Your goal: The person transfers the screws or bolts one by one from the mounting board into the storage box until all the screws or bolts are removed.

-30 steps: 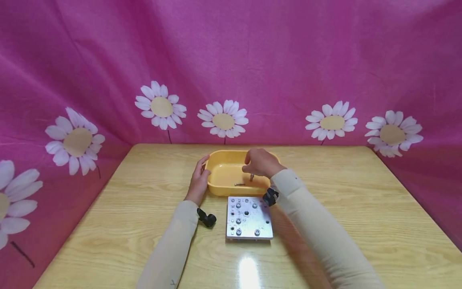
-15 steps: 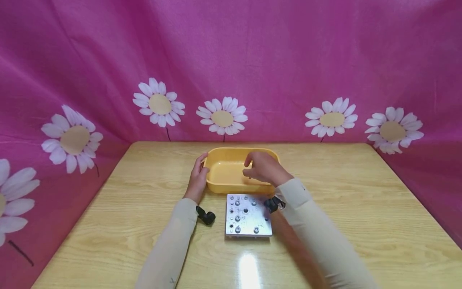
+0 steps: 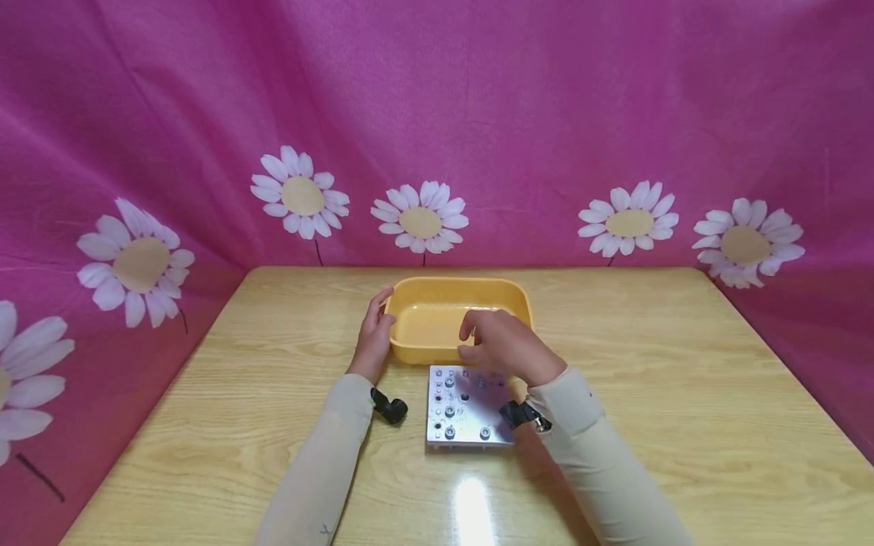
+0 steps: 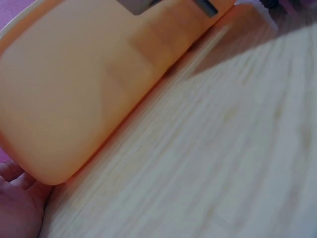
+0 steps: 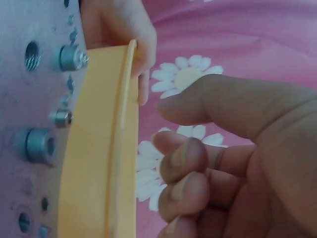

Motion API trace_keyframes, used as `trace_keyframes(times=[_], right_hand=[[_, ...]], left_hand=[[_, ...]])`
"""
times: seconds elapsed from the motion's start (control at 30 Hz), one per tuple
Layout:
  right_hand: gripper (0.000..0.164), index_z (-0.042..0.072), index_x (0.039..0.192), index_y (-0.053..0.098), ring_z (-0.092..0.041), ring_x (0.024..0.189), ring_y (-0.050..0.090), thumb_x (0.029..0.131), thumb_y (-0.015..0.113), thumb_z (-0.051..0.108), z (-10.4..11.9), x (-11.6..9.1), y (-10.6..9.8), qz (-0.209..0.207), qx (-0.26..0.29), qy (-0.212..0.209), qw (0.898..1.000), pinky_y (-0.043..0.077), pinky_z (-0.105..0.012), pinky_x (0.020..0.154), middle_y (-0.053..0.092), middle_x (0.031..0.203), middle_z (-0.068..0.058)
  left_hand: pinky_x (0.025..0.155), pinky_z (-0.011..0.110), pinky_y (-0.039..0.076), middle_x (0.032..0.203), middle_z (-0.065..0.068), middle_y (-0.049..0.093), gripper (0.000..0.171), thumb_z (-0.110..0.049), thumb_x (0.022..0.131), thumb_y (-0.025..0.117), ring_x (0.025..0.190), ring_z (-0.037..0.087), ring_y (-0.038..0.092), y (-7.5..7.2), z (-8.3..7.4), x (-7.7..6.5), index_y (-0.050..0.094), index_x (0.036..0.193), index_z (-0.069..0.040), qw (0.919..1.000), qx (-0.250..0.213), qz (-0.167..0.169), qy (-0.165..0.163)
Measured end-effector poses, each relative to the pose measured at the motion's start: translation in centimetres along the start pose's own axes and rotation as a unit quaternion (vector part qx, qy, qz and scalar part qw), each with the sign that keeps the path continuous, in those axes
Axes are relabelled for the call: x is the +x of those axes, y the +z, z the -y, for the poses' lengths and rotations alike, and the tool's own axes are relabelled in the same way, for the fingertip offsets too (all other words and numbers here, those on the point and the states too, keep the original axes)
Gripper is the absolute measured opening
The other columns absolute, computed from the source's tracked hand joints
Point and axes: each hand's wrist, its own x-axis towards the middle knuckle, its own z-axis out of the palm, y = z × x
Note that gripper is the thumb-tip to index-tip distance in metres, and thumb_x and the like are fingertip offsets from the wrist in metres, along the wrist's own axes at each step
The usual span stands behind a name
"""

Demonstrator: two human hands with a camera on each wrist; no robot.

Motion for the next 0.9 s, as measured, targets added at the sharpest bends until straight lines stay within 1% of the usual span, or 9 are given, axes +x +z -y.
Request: trace_keyframes(times=[0.07,0.13,0.23,0.33,0.43,0.5,0.63,0.77,0.9], right_hand=[[0.020,0.009,0.099,0.063,-0.016,0.060,0.053,0.084,0.068,0.021,0.2,-0.3,-0.1,0.004,-0.008,-0.006,1.000,0.045,-0.030,0.055,0.057,0.072,-0.003],[0.019,0.009,0.099,0.063,-0.016,0.059,0.053,0.084,0.067,0.021,0.4,-0.5,-0.2,0.013,-0.016,-0.005,1.000,0.045,-0.029,0.053,0.057,0.070,-0.002],[0.020,0.010,0.101,0.063,-0.015,0.060,0.054,0.085,0.067,0.023,0.7,-0.9,-0.2,0.029,-0.041,0.006,0.999,0.045,-0.030,0.054,0.058,0.071,-0.001],[0.022,0.011,0.102,0.063,-0.016,0.061,0.056,0.085,0.069,0.022,0.8,-1.0,-0.2,0.050,-0.049,0.028,0.997,0.047,-0.030,0.056,0.059,0.074,-0.002],[0.022,0.009,0.101,0.063,-0.017,0.064,0.057,0.083,0.071,0.019,0.8,-1.0,-0.1,0.060,-0.066,0.033,0.995,0.047,-0.030,0.058,0.060,0.077,-0.002],[0.021,0.008,0.100,0.064,-0.017,0.067,0.057,0.083,0.072,0.018,0.7,-0.9,0.1,0.062,-0.081,0.027,0.994,0.047,-0.030,0.059,0.060,0.079,-0.001],[0.016,0.010,0.092,0.065,-0.017,0.070,0.054,0.082,0.072,0.019,0.8,-0.7,0.7,0.059,-0.112,0.014,0.992,0.044,-0.030,0.060,0.059,0.077,0.001],[0.010,0.013,0.082,0.064,-0.018,0.068,0.054,0.080,0.072,0.018,1.0,-0.5,1.3,0.058,-0.122,0.023,0.991,0.043,-0.031,0.058,0.058,0.073,0.000],[0.012,0.016,0.072,0.063,-0.018,0.063,0.054,0.079,0.074,0.018,1.0,-0.4,1.8,0.059,-0.129,0.036,0.989,0.042,-0.030,0.055,0.059,0.068,0.000]], left_hand=[[0.096,0.042,0.044,0.145,0.018,0.040,0.056,-0.004,0.094,0.037,0.123,0.031,0.046,0.1,0.2,0.1,0.036,0.149,-0.017,1.0000,0.001,-0.006,0.005],[0.098,0.044,0.042,0.146,0.015,0.039,0.055,-0.005,0.094,0.038,0.125,0.031,0.045,0.0,1.0,0.5,0.038,0.147,-0.020,0.9999,-0.003,-0.013,0.004],[0.098,0.044,0.042,0.146,0.012,0.040,0.054,-0.007,0.095,0.037,0.124,0.029,0.045,0.2,1.2,0.5,0.039,0.146,-0.022,0.9998,0.000,-0.019,0.002],[0.098,0.044,0.043,0.145,0.013,0.040,0.054,-0.009,0.095,0.037,0.123,0.028,0.046,0.2,1.2,0.6,0.038,0.147,-0.023,0.9998,0.003,-0.019,0.003],[0.098,0.043,0.043,0.145,0.011,0.040,0.053,-0.010,0.095,0.038,0.122,0.027,0.047,0.2,1.1,0.6,0.039,0.146,-0.025,0.9997,0.006,-0.023,0.000],[0.099,0.043,0.043,0.145,0.010,0.040,0.053,-0.011,0.095,0.038,0.122,0.027,0.047,0.2,1.0,0.6,0.039,0.146,-0.025,0.9997,0.011,-0.024,-0.002],[0.099,0.043,0.042,0.146,0.011,0.039,0.054,-0.009,0.095,0.037,0.123,0.028,0.046,0.0,0.8,0.6,0.038,0.146,-0.024,0.9998,0.010,-0.020,-0.002],[0.100,0.045,0.041,0.145,0.015,0.040,0.054,-0.008,0.095,0.037,0.123,0.031,0.045,0.0,0.8,0.6,0.038,0.147,-0.023,0.9999,-0.003,-0.017,0.002],[0.101,0.047,0.040,0.145,0.015,0.040,0.054,-0.008,0.095,0.037,0.124,0.031,0.045,0.0,0.9,0.5,0.037,0.147,-0.022,0.9998,-0.011,-0.015,0.003]])
